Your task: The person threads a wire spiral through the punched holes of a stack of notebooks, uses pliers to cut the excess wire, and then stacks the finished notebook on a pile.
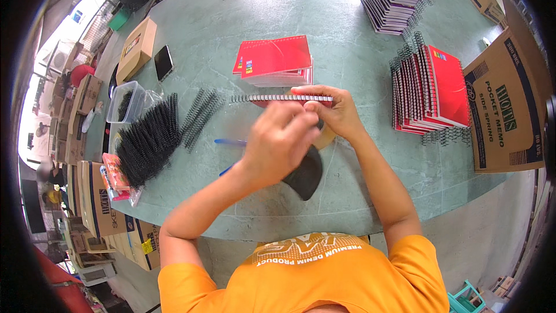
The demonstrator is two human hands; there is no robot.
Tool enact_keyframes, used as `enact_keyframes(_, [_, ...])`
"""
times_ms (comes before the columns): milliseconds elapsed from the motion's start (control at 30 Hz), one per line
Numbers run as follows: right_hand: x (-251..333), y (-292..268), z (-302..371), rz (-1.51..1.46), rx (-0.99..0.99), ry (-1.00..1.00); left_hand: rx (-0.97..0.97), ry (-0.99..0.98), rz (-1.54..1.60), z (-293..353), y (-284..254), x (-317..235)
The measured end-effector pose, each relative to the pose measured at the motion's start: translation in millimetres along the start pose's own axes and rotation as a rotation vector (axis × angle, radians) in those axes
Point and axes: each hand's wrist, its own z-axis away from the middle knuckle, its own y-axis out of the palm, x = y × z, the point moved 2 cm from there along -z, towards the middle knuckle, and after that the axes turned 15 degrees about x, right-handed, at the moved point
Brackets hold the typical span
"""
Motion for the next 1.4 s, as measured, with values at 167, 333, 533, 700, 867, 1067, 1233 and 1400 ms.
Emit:
enact_keyframes(167, [0.0,-1.9,8.5,0.063,-0.055,0.074,-0.045,0.091,-0.062,-40.1,-14.3,14.7])
enact_keyframes(333, [-1.4,-9.2,16.3,0.051,-0.076,0.129,0.316,0.007,0.004,-48.4,-6.6,32.8])
enact_keyframes(533, [-7.6,-13.5,18.9,0.096,-0.077,0.127,0.272,0.019,0.067,-54.1,-0.1,29.4])
enact_keyframes(700, [-4.7,-12.4,18.1,0.224,-0.122,0.183,0.220,0.079,0.099,-57.5,2.8,25.0])
enact_keyframes(867, [-17.7,-15.5,20.9,0.211,-0.138,0.118,0.172,0.079,0.114,-57.8,7.6,23.7])
enact_keyframes(1067, [-15.0,-14.2,21.1,0.190,-0.137,0.099,0.144,0.057,0.102,-57.3,11.5,22.7])
enact_keyframes(1233, [-18.2,-9.1,19.9,0.210,-0.182,0.059,0.119,0.012,0.021,-61.0,14.3,21.4])
enact_keyframes(1400, [-22.9,-7.1,17.3,0.173,-0.171,0.072,0.181,-0.051,0.135,-58.1,3.9,28.7])
